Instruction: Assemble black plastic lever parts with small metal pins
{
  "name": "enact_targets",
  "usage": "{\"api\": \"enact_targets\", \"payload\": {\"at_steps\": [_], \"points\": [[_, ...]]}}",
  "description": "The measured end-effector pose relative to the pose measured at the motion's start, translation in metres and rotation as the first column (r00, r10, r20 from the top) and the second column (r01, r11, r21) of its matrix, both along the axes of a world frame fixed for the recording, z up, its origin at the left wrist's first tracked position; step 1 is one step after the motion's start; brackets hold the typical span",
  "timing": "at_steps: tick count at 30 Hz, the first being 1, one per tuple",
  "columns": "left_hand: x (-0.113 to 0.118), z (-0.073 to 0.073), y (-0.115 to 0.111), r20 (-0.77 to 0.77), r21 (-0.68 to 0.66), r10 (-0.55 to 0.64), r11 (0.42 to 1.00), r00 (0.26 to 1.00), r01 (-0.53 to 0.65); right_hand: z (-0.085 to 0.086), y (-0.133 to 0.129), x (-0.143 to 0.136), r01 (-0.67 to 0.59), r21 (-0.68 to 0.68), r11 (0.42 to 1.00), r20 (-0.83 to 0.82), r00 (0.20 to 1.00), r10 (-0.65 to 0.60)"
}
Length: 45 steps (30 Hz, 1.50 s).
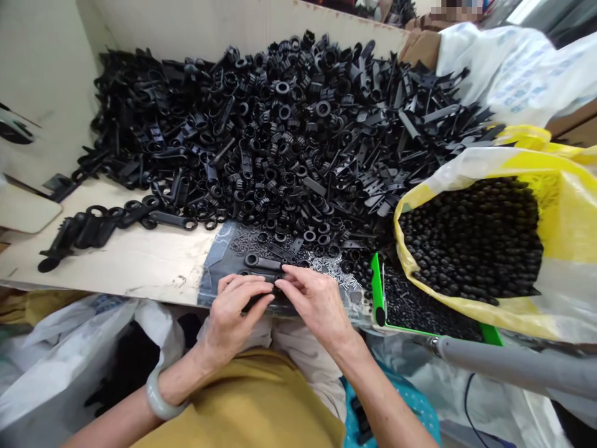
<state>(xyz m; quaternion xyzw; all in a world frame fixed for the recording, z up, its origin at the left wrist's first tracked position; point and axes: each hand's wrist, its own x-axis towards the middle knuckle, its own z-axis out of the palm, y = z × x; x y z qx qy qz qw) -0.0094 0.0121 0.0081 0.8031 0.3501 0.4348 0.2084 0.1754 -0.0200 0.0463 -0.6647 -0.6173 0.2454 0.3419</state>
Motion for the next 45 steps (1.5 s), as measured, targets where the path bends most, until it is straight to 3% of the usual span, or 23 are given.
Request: {"api": "enact_targets", "payload": {"at_steps": [5,10,14,17,20,22,25,33,37,39,42,45], "points": [[0.004,0.014,0.000,-0.016,-0.013,-0.036,0.999,0.999,0.035,0.010,-0.036,0.020,0.178,0.104,0.979,-0.097,0.981,-0.168],[0.013,0.007,-0.001,-0.098,0.045,0.000,0.999,0.995,0.005,0.015,-0.093,0.034,0.251,0.141,0.958,-0.001,0.967,-0.253],[0.014,0.003,0.001,-0.142,0.093,-0.039,0.994,0.989,0.053,0.006,-0.133,0.042,0.359,0.135,0.924,-0.048,0.933,-0.355],[0.014,0.003,0.002,-0.143,0.099,-0.052,0.993,0.988,0.066,0.001,-0.153,0.052,0.583,0.091,0.807,-0.151,0.809,-0.568],[0.015,0.004,0.003,-0.176,0.113,-0.044,0.991,0.983,0.065,0.003,-0.160,0.062,0.798,0.029,0.602,-0.267,0.586,-0.765],[0.017,0.004,0.004,-0.214,0.135,-0.034,0.989,0.976,0.064,0.010,-0.157,0.067,0.871,0.023,0.492,-0.358,0.466,-0.809],[0.017,0.002,0.005,-0.249,0.159,-0.034,0.984,0.968,0.076,0.021,-0.148,0.071,0.895,0.055,0.442,-0.474,0.413,-0.777],[0.012,0.000,0.008,-0.189,0.019,-0.105,0.994,0.976,0.110,0.032,-0.121,0.081,0.874,0.093,0.477,-0.524,0.451,-0.723],[0.011,0.002,0.009,-0.183,-0.050,-0.122,0.992,0.975,0.115,0.035,-0.109,0.095,0.733,0.094,0.674,-0.657,0.554,-0.511],[0.011,0.002,0.009,-0.179,-0.066,-0.134,0.990,0.975,0.124,0.038,-0.104,0.098,0.629,0.122,0.768,-0.637,0.643,-0.425],[0.011,0.000,0.009,-0.163,-0.056,-0.143,0.989,0.976,0.136,0.044,-0.095,0.095,0.510,0.173,0.843,-0.534,0.768,-0.355],[0.010,-0.002,0.010,-0.133,-0.048,-0.153,0.988,0.979,0.148,0.051,-0.082,0.087,0.395,0.256,0.882,-0.488,0.841,-0.235]]}}
